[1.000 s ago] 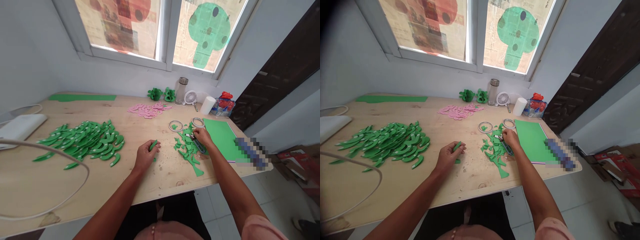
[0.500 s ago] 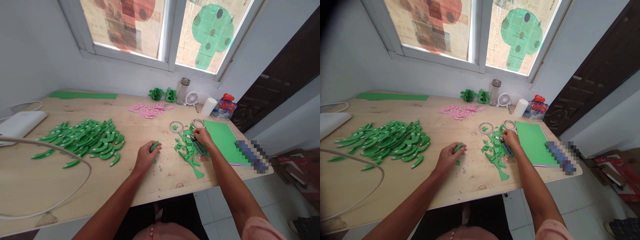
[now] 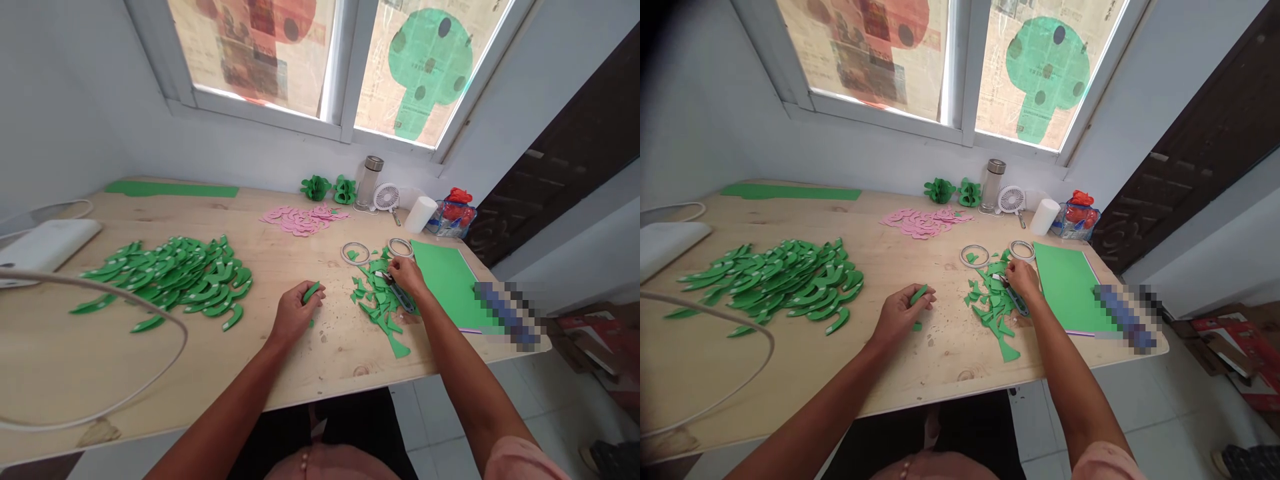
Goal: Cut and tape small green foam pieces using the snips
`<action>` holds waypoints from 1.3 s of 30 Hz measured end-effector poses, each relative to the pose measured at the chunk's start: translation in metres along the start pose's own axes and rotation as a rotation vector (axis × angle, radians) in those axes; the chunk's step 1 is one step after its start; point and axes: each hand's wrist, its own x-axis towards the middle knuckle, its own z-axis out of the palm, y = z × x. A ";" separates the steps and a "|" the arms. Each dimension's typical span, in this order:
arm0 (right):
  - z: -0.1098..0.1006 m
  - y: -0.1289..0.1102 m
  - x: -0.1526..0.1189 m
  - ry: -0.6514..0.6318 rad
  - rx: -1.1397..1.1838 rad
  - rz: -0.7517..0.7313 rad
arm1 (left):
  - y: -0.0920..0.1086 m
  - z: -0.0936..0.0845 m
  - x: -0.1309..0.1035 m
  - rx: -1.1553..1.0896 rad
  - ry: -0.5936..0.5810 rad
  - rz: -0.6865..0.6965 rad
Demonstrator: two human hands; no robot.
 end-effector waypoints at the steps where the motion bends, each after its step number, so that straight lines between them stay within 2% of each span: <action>1: 0.000 0.000 -0.001 0.011 0.014 0.004 | 0.000 0.000 0.000 0.004 -0.001 0.001; 11: 0.009 0.007 -0.012 0.121 0.257 0.075 | 0.002 0.000 -0.001 -0.016 0.000 -0.008; 17: 0.007 -0.002 -0.020 0.210 0.521 0.060 | -0.003 0.000 0.002 -0.017 -0.010 0.016; 20: 0.001 -0.017 -0.032 0.204 0.705 0.034 | -0.005 0.000 0.002 -0.027 -0.016 0.018; 23: -0.002 -0.040 -0.053 0.132 0.857 0.004 | -0.004 -0.001 0.001 -0.042 -0.024 0.023; 25: -0.001 -0.060 -0.070 0.063 0.947 -0.018 | -0.003 -0.001 0.001 -0.049 -0.032 0.027; 27: 0.003 -0.079 -0.085 -0.089 1.194 -0.016 | -0.002 -0.001 0.001 -0.055 -0.041 0.030; 29: 0.009 -0.097 -0.096 -0.145 1.317 0.004 | -0.001 -0.001 0.001 -0.060 -0.047 0.031; 34: 0.028 -0.124 -0.107 -0.150 1.382 0.022 | -0.002 -0.002 0.001 -0.071 -0.062 0.049; 39: 0.039 -0.130 -0.108 -0.140 1.451 0.061 | -0.004 -0.003 0.002 -0.076 -0.059 0.055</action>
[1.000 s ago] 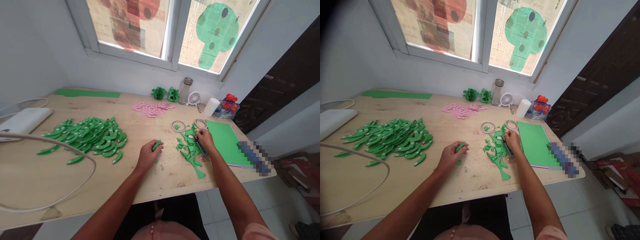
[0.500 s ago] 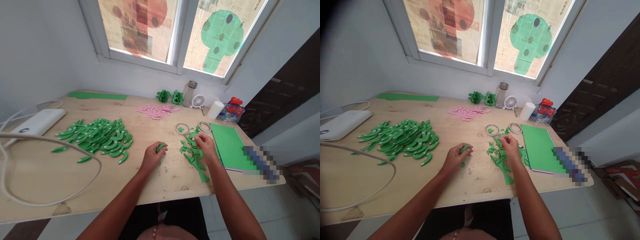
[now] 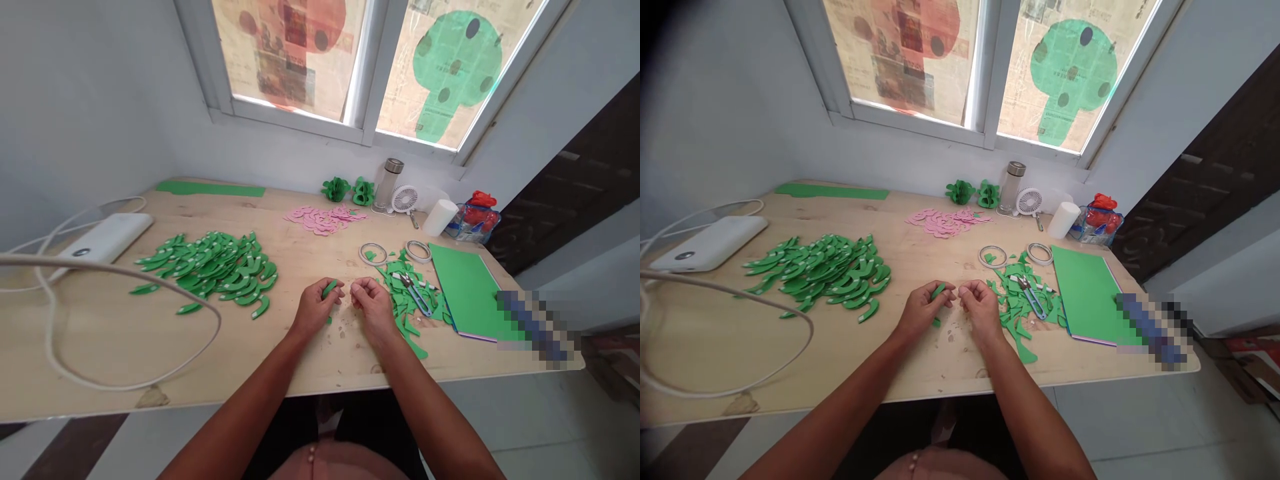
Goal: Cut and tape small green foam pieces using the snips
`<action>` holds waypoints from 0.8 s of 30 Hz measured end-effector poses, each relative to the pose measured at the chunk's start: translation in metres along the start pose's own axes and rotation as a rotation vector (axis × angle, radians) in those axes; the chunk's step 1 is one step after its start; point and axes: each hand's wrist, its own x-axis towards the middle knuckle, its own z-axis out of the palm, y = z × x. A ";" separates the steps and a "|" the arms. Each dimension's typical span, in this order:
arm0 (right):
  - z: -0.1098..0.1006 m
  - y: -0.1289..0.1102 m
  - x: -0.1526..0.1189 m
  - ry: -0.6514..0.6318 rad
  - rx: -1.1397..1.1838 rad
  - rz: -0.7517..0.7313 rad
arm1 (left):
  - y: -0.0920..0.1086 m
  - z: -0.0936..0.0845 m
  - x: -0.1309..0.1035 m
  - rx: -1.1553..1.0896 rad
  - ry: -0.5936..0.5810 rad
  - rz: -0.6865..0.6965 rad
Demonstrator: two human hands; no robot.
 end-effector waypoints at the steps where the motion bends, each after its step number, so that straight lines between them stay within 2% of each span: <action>1: 0.000 0.001 0.000 0.003 0.014 -0.001 | 0.000 0.000 0.000 -0.003 0.004 0.002; 10: 0.001 0.003 0.000 0.016 0.103 -0.018 | -0.004 0.002 -0.002 -0.052 0.030 0.013; 17: 0.001 0.005 0.002 0.009 0.107 -0.063 | -0.004 0.001 -0.005 0.014 0.089 0.025; 20: 0.002 0.007 0.002 0.009 0.042 -0.122 | -0.004 0.000 -0.007 0.171 0.128 0.094; 24: 0.005 0.006 -0.003 0.008 -0.076 -0.191 | -0.004 0.001 -0.010 0.474 0.202 0.275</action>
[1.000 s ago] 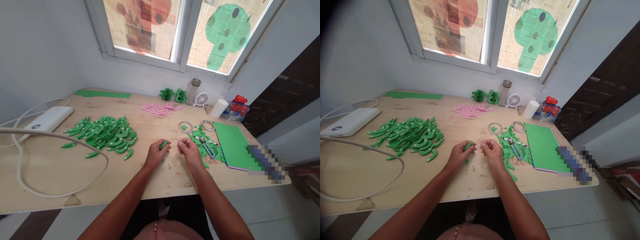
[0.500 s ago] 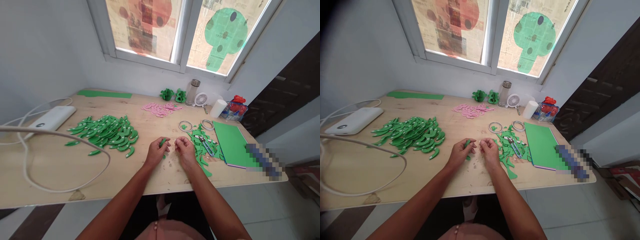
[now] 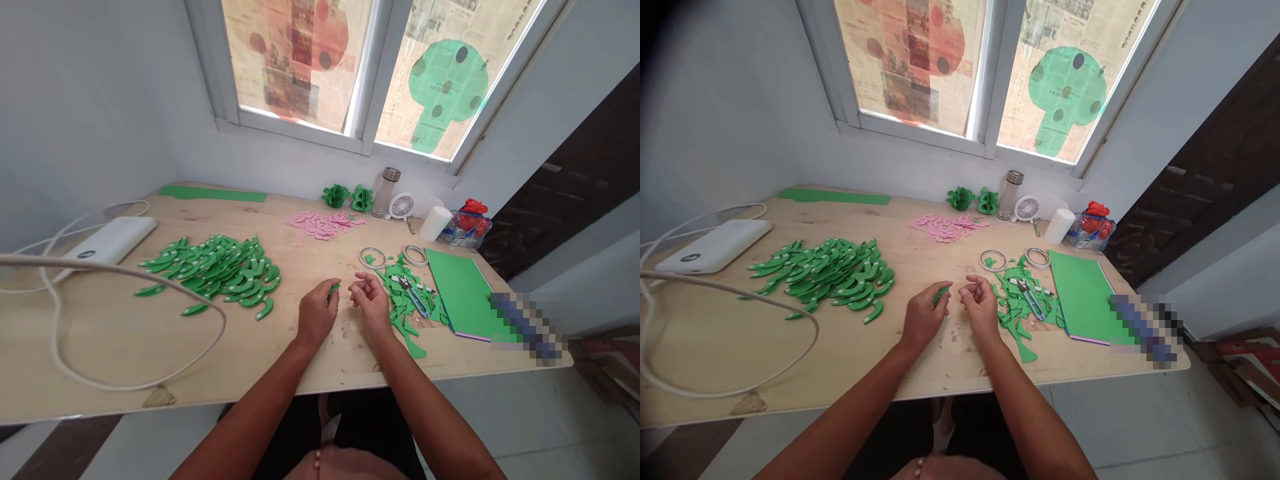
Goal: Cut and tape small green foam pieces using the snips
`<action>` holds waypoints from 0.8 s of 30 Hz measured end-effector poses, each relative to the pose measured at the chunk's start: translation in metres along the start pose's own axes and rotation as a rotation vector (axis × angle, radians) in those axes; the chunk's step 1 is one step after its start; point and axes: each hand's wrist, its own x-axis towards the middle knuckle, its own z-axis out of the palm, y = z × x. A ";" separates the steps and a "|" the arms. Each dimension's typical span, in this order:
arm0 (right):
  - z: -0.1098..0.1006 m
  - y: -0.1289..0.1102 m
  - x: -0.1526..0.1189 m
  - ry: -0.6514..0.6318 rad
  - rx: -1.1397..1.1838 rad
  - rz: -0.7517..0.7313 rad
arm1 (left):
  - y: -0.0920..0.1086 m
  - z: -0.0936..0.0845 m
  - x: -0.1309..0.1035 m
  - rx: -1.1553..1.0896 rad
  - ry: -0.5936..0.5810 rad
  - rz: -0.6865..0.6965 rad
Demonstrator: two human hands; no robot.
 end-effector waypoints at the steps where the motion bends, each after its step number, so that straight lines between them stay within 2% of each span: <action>1: 0.001 -0.001 -0.001 -0.007 -0.024 -0.012 | 0.001 0.000 -0.001 0.049 0.019 0.041; 4: 0.007 -0.004 -0.004 -0.007 -0.084 -0.042 | 0.003 0.001 -0.002 0.171 0.058 0.136; 7: 0.014 -0.004 -0.005 0.036 -0.122 -0.058 | 0.006 0.001 -0.003 0.218 0.061 0.170; 11: 0.020 0.000 -0.004 0.087 -0.156 -0.067 | 0.008 0.002 -0.003 0.253 0.052 0.175; 24: 0.019 0.002 0.000 0.069 -0.142 -0.029 | 0.008 0.002 -0.002 0.268 0.017 0.151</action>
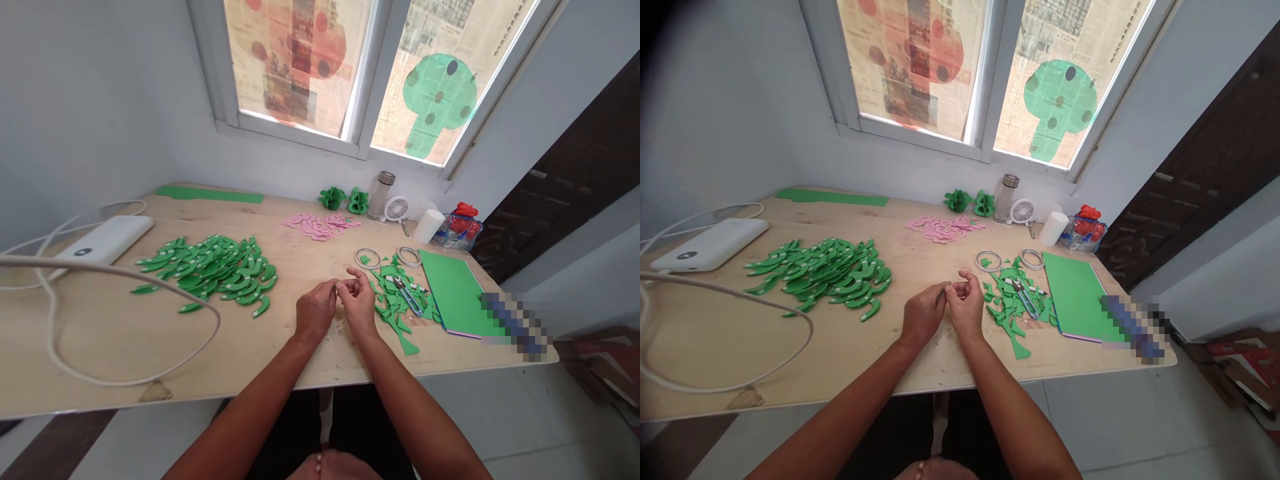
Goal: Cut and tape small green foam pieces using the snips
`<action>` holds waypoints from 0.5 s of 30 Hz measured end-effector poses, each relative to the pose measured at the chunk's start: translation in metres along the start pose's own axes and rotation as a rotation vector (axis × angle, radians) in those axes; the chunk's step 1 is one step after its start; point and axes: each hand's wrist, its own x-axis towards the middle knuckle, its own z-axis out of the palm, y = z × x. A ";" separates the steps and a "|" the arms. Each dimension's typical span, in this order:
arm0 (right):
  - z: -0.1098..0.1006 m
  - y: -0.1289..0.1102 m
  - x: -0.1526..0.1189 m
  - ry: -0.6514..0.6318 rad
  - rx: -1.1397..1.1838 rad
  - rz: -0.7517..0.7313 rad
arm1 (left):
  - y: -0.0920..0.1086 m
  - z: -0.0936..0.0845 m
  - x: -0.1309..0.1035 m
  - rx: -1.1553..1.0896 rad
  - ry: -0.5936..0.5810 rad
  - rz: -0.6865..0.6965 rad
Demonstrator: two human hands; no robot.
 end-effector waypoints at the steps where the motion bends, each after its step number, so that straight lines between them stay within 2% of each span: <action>1: 0.000 0.001 0.001 -0.005 0.006 0.004 | 0.000 0.000 0.000 -0.002 -0.004 -0.002; 15: 0.000 -0.004 0.009 -0.066 0.109 0.103 | 0.000 -0.006 0.003 -0.196 -0.097 -0.079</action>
